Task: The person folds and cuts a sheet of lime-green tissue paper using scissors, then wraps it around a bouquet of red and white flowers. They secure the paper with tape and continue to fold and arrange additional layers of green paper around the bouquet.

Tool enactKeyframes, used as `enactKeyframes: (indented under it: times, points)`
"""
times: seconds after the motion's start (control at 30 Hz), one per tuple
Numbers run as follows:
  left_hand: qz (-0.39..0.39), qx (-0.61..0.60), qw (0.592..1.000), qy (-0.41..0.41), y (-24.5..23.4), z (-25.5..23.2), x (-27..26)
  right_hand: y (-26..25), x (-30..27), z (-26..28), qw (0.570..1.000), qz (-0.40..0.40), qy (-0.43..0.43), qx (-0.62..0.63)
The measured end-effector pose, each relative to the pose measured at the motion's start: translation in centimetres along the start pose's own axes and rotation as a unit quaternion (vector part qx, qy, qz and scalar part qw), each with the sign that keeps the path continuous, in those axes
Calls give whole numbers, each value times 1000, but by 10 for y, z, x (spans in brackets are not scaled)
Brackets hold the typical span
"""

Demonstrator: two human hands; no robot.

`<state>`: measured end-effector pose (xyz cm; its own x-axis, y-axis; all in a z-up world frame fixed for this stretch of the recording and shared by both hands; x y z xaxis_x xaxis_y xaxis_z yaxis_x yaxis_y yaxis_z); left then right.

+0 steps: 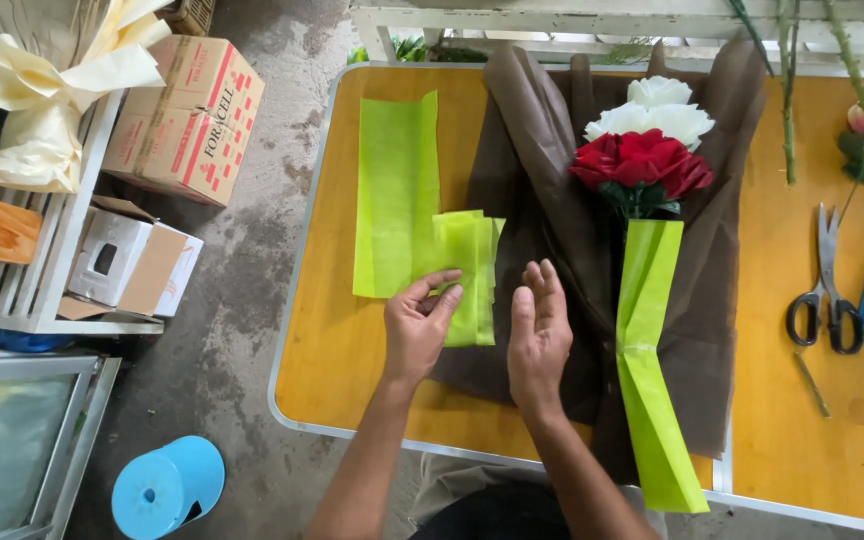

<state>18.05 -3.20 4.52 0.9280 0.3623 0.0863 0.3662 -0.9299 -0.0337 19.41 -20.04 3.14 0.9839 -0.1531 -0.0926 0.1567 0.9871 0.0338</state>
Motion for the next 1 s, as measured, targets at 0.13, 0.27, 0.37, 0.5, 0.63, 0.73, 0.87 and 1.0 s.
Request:
enactKeyframes:
  times: [0.13,0.27,0.37,0.5,0.63,0.73,0.87,1.0]
  points:
    - [-26,-15,995,96,18,-25,-17,-14,-21,6,991,87,74,77]
    - [43,-68,990,114,39,-42,-34,-43,-39,27,996,61,53,28]
    - [135,-86,984,77,68,-59,-49,-84,-50,35,997,51,53,19]
    - [181,-21,976,115,101,-83,-62,-148,-46,54,989,26,-2,-144]
    - [211,-64,967,127,150,-73,-57,-262,14,67,967,-137,-105,-188]
    - [232,-108,958,130,189,-55,-56,-323,68,54,898,-170,-109,-390]
    - [284,-150,938,128,235,-41,-63,-355,125,-21,851,-137,-51,-505]
    - [339,-157,918,130,279,-55,-60,-359,140,-44,820,-96,53,-562]
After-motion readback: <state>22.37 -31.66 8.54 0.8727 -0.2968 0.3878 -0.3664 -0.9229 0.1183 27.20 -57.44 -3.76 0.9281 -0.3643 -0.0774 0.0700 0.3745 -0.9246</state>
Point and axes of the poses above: each hand's wrist, its own x-axis towards the middle knuckle, its own y-axis out of the palm, z = x × y, the point moved 6 cm from there along x, towards the middle knuckle, and after that the axes turned 9 degrees about y, right-handed, at the moved point
